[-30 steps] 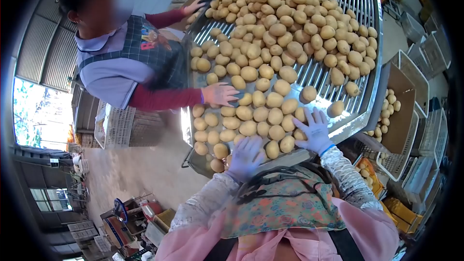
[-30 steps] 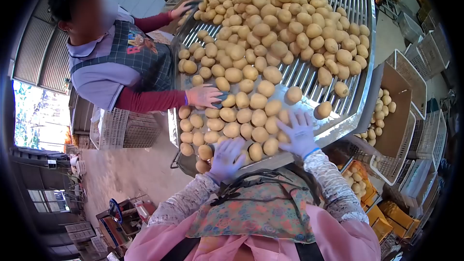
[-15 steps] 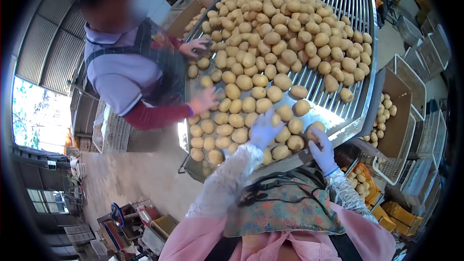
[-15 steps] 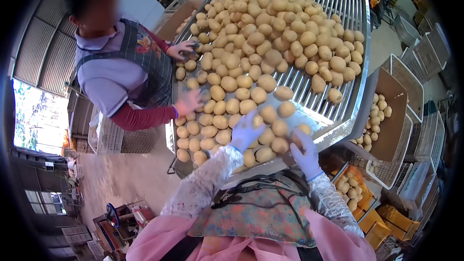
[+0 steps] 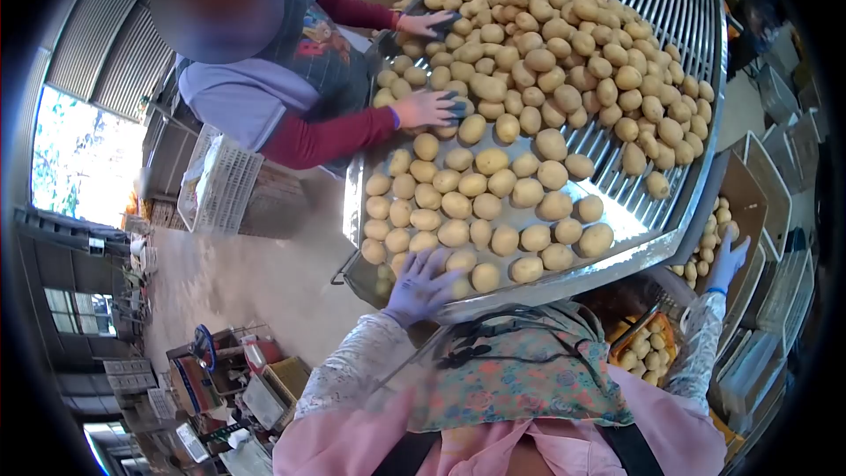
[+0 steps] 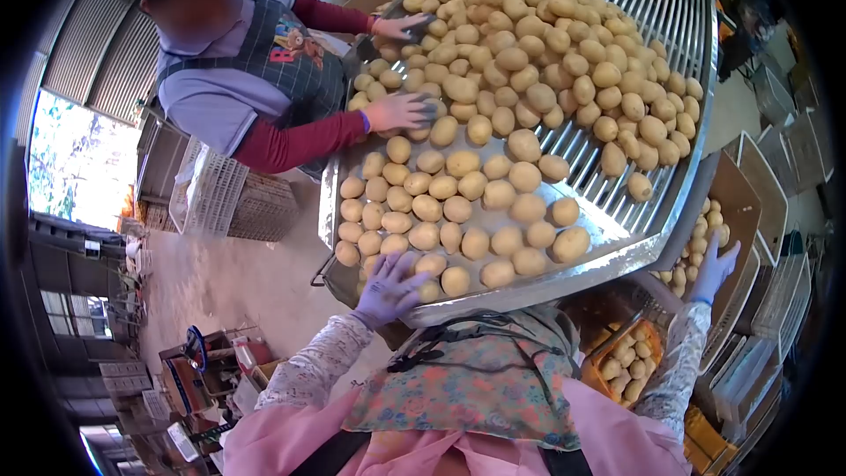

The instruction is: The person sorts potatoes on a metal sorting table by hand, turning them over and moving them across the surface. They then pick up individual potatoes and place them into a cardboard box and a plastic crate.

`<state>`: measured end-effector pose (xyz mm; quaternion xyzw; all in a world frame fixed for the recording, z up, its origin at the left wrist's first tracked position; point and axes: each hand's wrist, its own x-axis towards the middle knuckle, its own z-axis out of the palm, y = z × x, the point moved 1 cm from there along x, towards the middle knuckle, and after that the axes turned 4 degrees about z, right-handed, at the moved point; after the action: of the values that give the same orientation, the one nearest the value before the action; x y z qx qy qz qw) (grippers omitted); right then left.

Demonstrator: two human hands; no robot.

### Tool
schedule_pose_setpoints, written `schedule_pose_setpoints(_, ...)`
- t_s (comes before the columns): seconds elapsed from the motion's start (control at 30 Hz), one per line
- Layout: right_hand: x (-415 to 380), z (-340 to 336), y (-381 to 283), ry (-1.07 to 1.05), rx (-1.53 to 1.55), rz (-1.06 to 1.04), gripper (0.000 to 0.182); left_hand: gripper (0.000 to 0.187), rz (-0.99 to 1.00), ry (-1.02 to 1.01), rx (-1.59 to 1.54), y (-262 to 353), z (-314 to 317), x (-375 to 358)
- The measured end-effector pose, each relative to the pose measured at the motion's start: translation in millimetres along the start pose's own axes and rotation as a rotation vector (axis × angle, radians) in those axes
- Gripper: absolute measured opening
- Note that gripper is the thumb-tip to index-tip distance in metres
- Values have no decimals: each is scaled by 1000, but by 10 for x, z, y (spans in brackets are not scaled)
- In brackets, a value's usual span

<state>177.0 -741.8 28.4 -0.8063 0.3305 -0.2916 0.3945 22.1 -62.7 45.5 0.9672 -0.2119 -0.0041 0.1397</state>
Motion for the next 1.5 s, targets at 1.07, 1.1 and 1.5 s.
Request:
schedule_pose_setpoints(1.07, -3157, 1971, -1537, -1383, 188, -1727, 58, 57, -155, 161, 55, 403, 370, 435)
schedule_pose_setpoints(1.1, -3072, 1873, -1647, -1376, 183, -1716, 58, 57, -143, 156, 54, 408, 352, 270)
schedule_pose_setpoints(1.5, -4328, 2043, -2060, -1593, 23, -1526, 69, 57, -523, 237, 240, -406, 203, 620)
